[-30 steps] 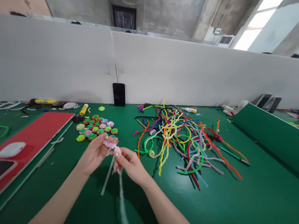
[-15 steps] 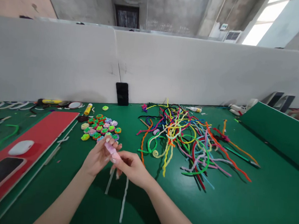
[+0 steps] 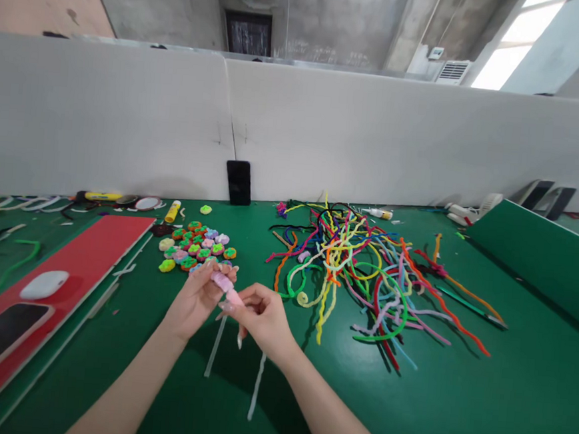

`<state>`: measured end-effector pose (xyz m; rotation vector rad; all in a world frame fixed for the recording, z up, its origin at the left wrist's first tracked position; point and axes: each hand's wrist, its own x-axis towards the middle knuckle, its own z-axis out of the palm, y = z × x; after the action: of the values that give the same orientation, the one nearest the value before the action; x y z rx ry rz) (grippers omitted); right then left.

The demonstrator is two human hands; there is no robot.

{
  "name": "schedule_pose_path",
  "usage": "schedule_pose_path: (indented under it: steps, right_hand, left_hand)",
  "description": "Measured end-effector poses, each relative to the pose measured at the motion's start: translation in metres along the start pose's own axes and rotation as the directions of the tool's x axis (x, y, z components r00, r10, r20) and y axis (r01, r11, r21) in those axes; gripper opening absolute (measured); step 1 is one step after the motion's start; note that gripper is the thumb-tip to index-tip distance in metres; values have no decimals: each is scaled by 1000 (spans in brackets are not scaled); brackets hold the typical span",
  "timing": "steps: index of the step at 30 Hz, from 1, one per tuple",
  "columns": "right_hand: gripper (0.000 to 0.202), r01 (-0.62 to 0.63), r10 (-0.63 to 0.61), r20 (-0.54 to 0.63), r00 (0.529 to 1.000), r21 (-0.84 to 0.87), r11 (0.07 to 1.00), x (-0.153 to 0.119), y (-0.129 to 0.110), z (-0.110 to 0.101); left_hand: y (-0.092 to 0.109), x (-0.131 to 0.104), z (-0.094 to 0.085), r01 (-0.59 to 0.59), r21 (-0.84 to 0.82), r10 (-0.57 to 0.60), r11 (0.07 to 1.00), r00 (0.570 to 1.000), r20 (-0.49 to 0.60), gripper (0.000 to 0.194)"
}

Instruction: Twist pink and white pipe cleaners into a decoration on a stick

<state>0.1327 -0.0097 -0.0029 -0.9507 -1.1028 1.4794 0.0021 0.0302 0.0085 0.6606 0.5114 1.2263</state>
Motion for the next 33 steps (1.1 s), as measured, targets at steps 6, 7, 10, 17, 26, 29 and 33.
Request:
schedule_pose_path:
  steps: [6,7,10,17,26,29,33]
  right_hand:
    - [34,38,-47,-87,995,-107,994,1,0,-1]
    - [34,37,-42,-54,998,-95,995,1,-1,-1]
    - [34,10,-7,72,997,-35,999,1,-3,-3]
    - [34,-47,48,40,998,-28,999,4,-1,-5]
    - [31,17,-28,-105,994,-99,995,6,1,-5]
    - [33,46,-63,-102,993,-162,986,6,2,-7]
    - [32,102,-132,-102,986,-264,959,7,5,-10]
  left_hand:
    - [-2,2,1,-43,66,42,997,999,9,8]
    - [-3,3,0,-48,77,48,996,999,2,8]
    - [-4,5,-3,-59,91,62,994,998,-27,7]
    - [-3,6,-2,-87,152,96,985,994,-54,8]
    - [4,-2,10,-140,369,188,919,977,-96,8]
    - [6,-2,10,-122,340,163,933,982,-96,8]
    - [7,-1,9,-95,336,124,937,990,-64,9]
